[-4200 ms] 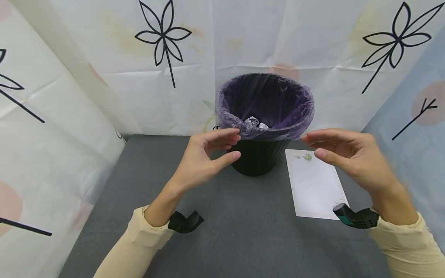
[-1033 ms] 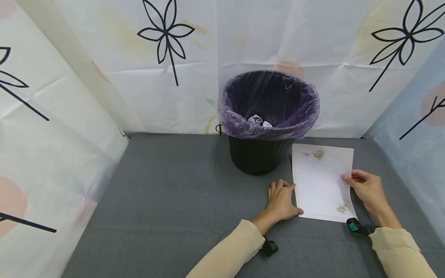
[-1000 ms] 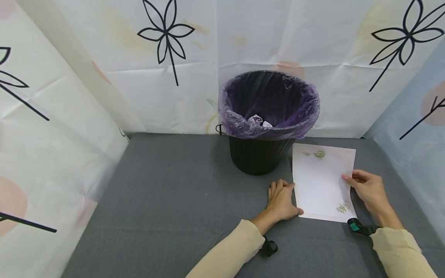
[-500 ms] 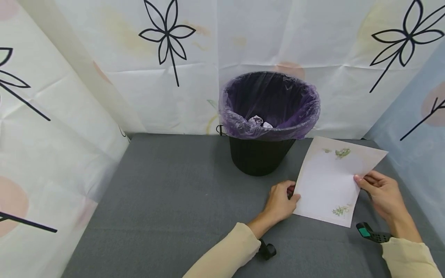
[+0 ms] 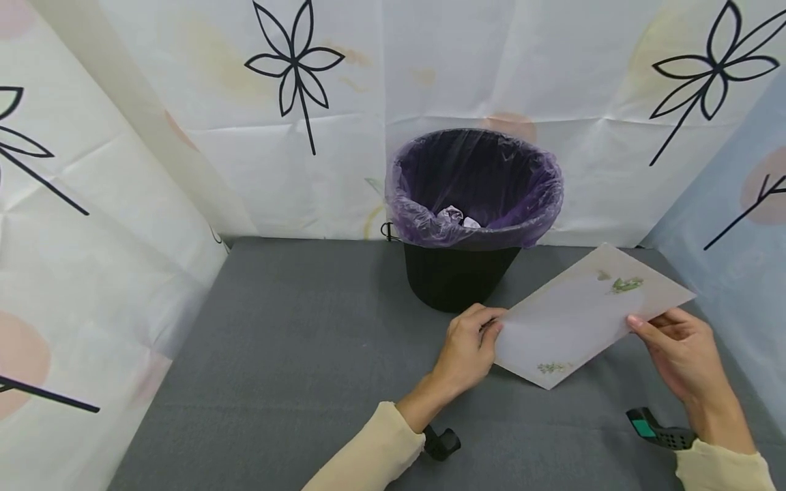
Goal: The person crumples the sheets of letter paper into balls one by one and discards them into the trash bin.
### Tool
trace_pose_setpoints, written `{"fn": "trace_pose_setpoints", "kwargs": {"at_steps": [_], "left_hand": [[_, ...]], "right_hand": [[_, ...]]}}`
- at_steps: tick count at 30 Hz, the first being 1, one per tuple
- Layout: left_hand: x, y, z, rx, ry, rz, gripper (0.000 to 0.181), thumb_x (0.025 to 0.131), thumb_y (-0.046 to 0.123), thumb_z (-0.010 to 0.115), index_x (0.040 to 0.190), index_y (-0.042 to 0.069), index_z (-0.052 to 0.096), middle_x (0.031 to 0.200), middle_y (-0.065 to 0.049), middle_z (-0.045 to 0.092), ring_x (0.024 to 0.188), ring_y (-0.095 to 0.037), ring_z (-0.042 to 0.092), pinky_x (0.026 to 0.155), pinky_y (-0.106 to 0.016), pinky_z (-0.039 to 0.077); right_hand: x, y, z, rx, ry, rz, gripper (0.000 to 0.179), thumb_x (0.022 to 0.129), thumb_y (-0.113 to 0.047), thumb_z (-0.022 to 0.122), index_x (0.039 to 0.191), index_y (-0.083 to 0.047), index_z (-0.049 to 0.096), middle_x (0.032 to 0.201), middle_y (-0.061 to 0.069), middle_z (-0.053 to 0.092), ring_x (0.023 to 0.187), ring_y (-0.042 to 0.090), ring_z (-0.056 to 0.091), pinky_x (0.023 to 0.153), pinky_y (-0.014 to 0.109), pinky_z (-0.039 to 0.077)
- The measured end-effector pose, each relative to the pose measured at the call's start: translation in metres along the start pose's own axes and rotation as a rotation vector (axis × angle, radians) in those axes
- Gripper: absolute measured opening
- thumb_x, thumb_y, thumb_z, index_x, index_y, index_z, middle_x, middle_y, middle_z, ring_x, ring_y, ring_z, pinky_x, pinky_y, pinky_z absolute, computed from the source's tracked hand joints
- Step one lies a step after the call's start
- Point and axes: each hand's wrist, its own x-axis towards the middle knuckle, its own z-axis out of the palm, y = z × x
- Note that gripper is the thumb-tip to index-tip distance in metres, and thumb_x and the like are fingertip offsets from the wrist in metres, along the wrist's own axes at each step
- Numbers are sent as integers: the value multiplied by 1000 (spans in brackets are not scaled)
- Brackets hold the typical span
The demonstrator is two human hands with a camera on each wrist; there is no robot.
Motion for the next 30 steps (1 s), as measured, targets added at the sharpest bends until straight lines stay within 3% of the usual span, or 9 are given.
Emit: {"fn": "trace_pose_setpoints", "kwargs": {"at_steps": [5,12,18,23,27,30], "left_hand": [[1,6,-29,-13,-6,18,21,98,-4,60,115,-1,73,100,-10,67,84,-13,61,72,-16,49],[2,13,-65,23,-4,52,25,98,-6,59,116,2,73,99,-8,64,76,-13,55,62,-20,46],[3,17,-91,84,-25,108,27,99,-7,58,118,4,73,95,-5,62,71,-11,50,60,-22,44],[3,17,-112,97,-6,137,22,98,-3,63,117,3,73,99,-5,67,83,-12,62,70,-24,52],[2,14,-128,81,40,121,21,95,2,70,116,4,74,101,-5,70,92,-14,67,77,-30,56],[2,11,-138,52,93,80,23,93,4,74,116,5,75,101,-5,72,88,-15,67,74,-31,56]], "right_hand": [[0,-10,17,61,-5,-79,37,91,31,45,121,18,62,118,13,71,105,19,68,87,23,55],[1,-23,40,6,-18,-149,26,88,33,48,110,25,59,105,17,74,92,21,72,80,25,58],[1,-29,60,-251,-49,-142,25,87,29,57,110,21,63,101,8,75,83,14,72,74,18,57],[1,-26,75,-401,-12,-161,22,86,24,63,107,18,66,98,2,76,80,9,72,71,15,56],[2,-20,85,-368,25,-186,19,88,16,70,106,19,66,99,1,76,82,8,72,72,16,56],[4,-16,91,-283,28,-195,18,89,16,68,105,22,64,100,3,76,86,10,73,73,17,57]]}}
